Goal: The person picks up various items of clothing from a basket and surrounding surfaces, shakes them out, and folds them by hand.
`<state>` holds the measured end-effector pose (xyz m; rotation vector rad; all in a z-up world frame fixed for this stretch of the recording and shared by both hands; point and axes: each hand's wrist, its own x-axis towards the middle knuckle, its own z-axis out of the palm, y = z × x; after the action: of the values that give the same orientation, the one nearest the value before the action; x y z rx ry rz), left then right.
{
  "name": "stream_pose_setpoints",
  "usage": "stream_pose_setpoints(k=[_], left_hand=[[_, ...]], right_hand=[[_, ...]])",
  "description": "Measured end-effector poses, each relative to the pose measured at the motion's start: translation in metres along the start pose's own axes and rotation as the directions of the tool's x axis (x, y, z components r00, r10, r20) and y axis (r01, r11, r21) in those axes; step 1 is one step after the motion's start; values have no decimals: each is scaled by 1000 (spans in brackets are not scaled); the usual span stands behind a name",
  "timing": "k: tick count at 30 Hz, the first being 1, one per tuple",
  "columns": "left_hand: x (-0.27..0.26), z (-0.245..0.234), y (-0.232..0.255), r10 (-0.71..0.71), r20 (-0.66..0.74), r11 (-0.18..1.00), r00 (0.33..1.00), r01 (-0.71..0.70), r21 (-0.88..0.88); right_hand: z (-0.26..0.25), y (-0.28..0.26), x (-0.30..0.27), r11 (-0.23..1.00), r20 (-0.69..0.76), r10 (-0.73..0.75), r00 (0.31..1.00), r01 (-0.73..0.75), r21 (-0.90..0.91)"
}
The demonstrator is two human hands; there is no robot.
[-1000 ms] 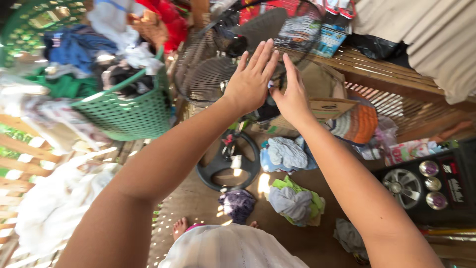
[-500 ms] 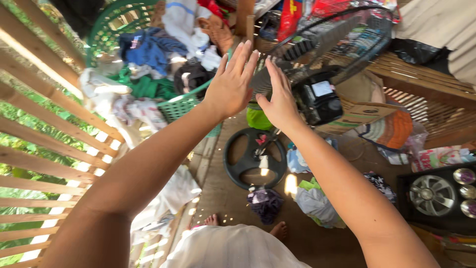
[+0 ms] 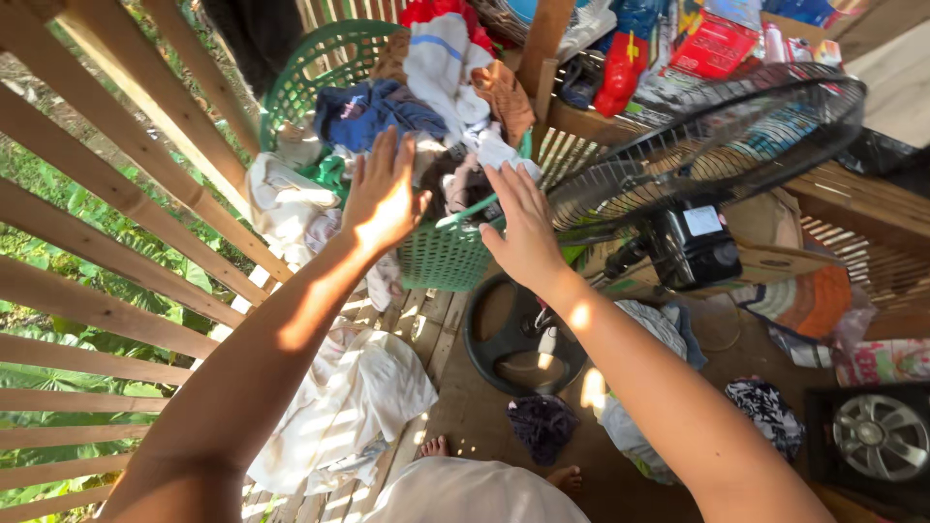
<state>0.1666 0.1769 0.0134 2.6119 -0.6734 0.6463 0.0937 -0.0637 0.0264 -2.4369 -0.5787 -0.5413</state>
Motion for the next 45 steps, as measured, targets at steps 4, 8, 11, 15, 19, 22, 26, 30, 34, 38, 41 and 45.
stream_pose_setpoints(k=[4, 8, 11, 15, 19, 22, 26, 30, 34, 38, 41, 45], left_hand=[[1, 36, -45, -171, 67, 985, 983, 168, 49], [19, 57, -66, -222, 39, 974, 974, 220, 53], [36, 53, -64, -322, 152, 943, 935, 330, -34], [56, 46, -55, -353, 194, 932, 915, 361, -10], [70, 53, -58, -356, 316, 934, 879, 334, 124], [73, 53, -57, -339, 294, 941, 894, 329, 82], [74, 39, -39, -344, 153, 928, 927, 360, -93], [72, 23, -13, -326, -24, 904, 945, 304, -299], [71, 4, 1, -186, -180, 861, 966, 72, -504], [80, -27, 25, -273, -34, 715, 961, 179, -676], [73, -55, 52, -222, -149, 619, 964, 21, -785], [60, -82, 87, -88, -203, 396, 975, -153, -905]], right_hand=[[21, -4, 9, 993, 113, 29, 993, -16, -118], [41, -3, 12, 964, 197, 11, 980, 42, -264], [43, -8, 8, 952, 253, 62, 965, 18, -304], [42, -13, 8, 936, 268, 110, 957, -9, -353], [43, -13, 8, 925, 263, 97, 960, 11, -379], [44, -12, 7, 921, 275, 107, 956, 9, -390], [42, -11, 8, 927, 312, 137, 940, -11, -374], [42, -9, 9, 931, 321, 117, 940, 8, -364], [43, -4, 7, 938, 318, 132, 939, -15, -345], [48, 11, 1, 957, 315, 150, 937, -57, -285], [49, 21, -1, 999, 144, 20, 989, -15, -38], [36, 10, 6, 614, 71, 350, 934, -286, 736]])
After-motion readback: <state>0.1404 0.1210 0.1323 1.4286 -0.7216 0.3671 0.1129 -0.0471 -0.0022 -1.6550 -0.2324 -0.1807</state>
